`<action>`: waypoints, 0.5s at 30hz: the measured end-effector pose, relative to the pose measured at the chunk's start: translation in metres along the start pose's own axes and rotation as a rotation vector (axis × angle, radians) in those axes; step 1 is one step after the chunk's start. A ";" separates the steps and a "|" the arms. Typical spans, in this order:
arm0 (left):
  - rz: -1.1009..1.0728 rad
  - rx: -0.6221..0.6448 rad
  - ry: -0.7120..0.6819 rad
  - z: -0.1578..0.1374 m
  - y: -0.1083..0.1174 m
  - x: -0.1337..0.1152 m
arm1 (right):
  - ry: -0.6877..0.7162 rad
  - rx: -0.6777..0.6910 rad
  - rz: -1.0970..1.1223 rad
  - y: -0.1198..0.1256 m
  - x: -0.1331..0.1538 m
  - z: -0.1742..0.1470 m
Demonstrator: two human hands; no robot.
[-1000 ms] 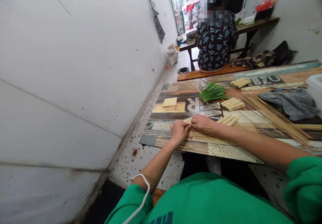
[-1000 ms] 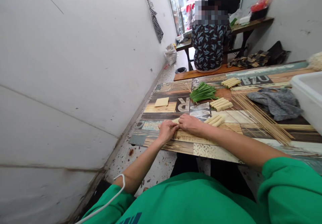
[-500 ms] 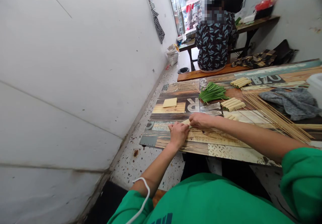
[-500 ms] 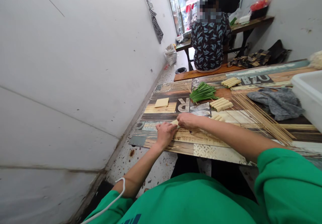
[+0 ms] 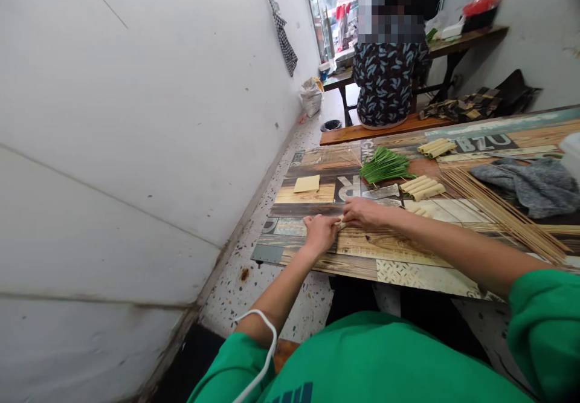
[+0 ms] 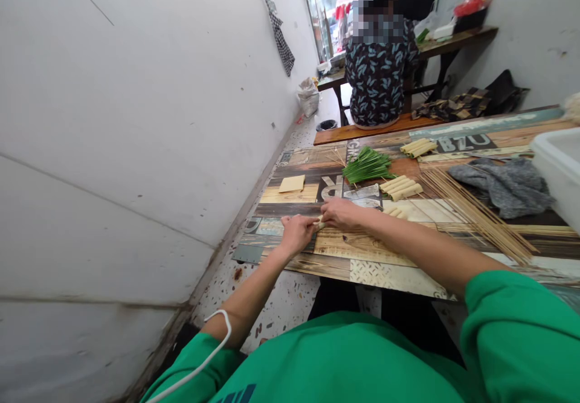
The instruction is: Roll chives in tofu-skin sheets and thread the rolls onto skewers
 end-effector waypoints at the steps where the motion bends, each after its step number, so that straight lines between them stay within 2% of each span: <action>1: 0.025 -0.043 -0.017 -0.003 0.002 -0.003 | -0.002 0.011 -0.005 0.000 -0.002 0.002; 4: 0.080 -0.129 -0.089 -0.011 0.003 -0.011 | -0.015 0.059 -0.010 -0.001 -0.006 0.006; 6: 0.082 -0.129 -0.100 -0.011 0.000 -0.011 | -0.021 0.084 -0.014 -0.003 -0.006 0.006; 10: 0.099 -0.100 -0.113 -0.005 -0.002 -0.006 | -0.076 0.013 -0.138 0.002 -0.001 0.002; 15: 0.161 -0.163 -0.140 -0.006 -0.003 -0.009 | -0.005 0.002 -0.305 0.000 0.017 0.001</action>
Point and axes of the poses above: each hand's wrist, its own z-axis towards the middle knuckle, its own y-axis out of the back of the hand, x = y × z, the point moved 10 cm from there along z, towards the middle knuckle, and after that the axes turned 11 degrees about y, right-handed, at the moved point
